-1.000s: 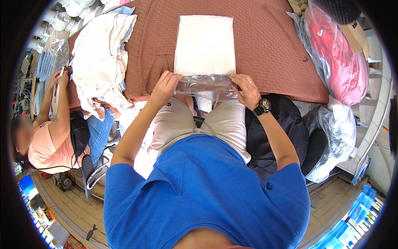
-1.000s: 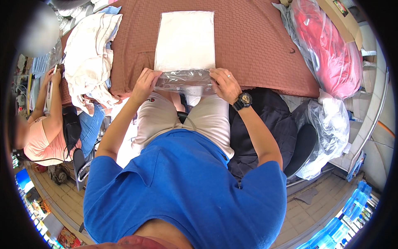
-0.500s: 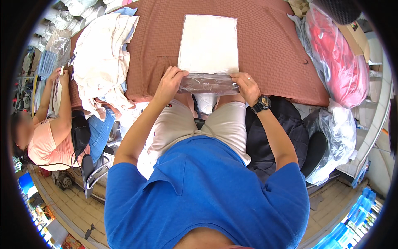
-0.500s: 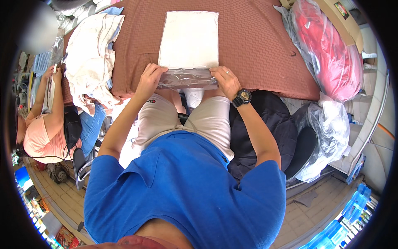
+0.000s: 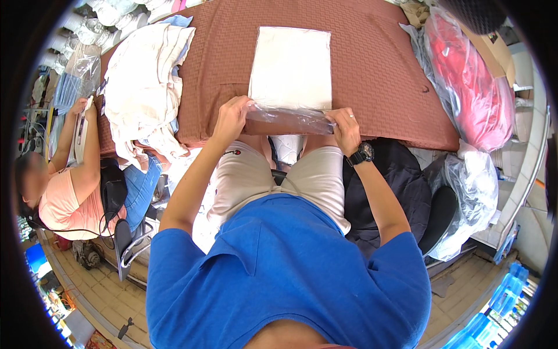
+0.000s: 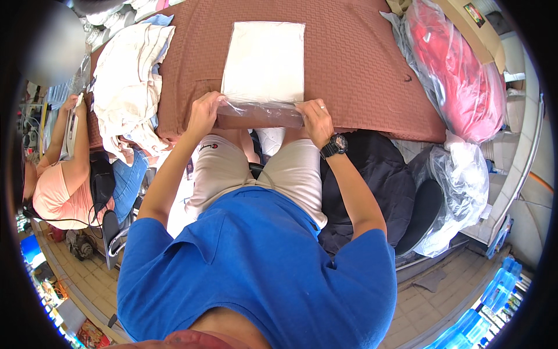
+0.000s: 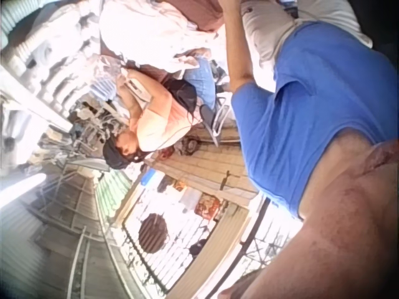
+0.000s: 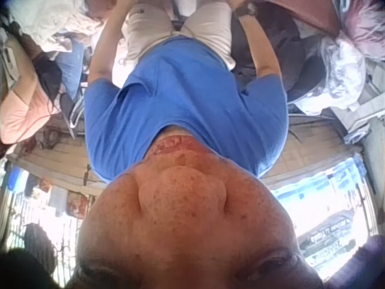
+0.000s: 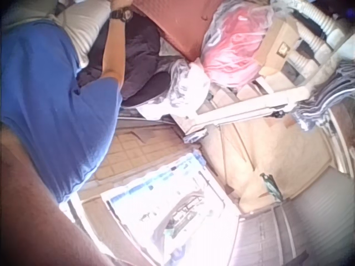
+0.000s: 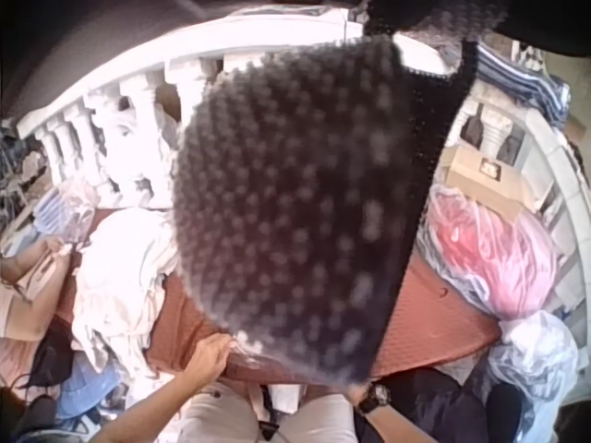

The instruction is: The person folds a pink shirt using a white board, places the folded shirt into a clear plastic bag, and seals the bag.

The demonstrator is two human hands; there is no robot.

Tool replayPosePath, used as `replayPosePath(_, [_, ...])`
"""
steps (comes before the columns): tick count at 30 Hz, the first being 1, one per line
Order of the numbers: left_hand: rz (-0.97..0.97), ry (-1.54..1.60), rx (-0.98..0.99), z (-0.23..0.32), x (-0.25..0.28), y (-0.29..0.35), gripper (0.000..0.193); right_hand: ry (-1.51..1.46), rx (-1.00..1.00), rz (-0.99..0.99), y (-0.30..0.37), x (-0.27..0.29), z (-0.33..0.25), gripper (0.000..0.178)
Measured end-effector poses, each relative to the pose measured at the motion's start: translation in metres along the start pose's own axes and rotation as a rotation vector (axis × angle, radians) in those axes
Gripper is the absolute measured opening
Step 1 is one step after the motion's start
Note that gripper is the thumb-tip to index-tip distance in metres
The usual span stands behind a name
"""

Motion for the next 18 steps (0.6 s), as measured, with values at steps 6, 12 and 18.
replayPosePath(6, [0.013, 0.101, 0.165, -0.025, -0.009, -0.007, 0.026, 0.117, -0.16, -0.037, -0.017, -0.003, 0.009, 0.005])
replayPosePath(12, [-0.031, -0.003, 0.227, -0.027, -0.013, -0.014, 0.032, 0.118, -0.417, -0.136, -0.021, -0.017, 0.039, 0.025])
replayPosePath(18, [-0.062, -0.092, 0.274, -0.029, -0.011, -0.02, 0.036, 0.162, -0.605, -0.102, -0.022, -0.023, 0.046, 0.037])
Point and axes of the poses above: each hand's wrist, its own y-axis away from the middle knuckle, its own x-axis out of the back of the hand, z = x × y, the point moved 7 cm from there along -y, towards the middle knuckle, and after that the axes turned 5 degrees about z, right-handed, at the moved point
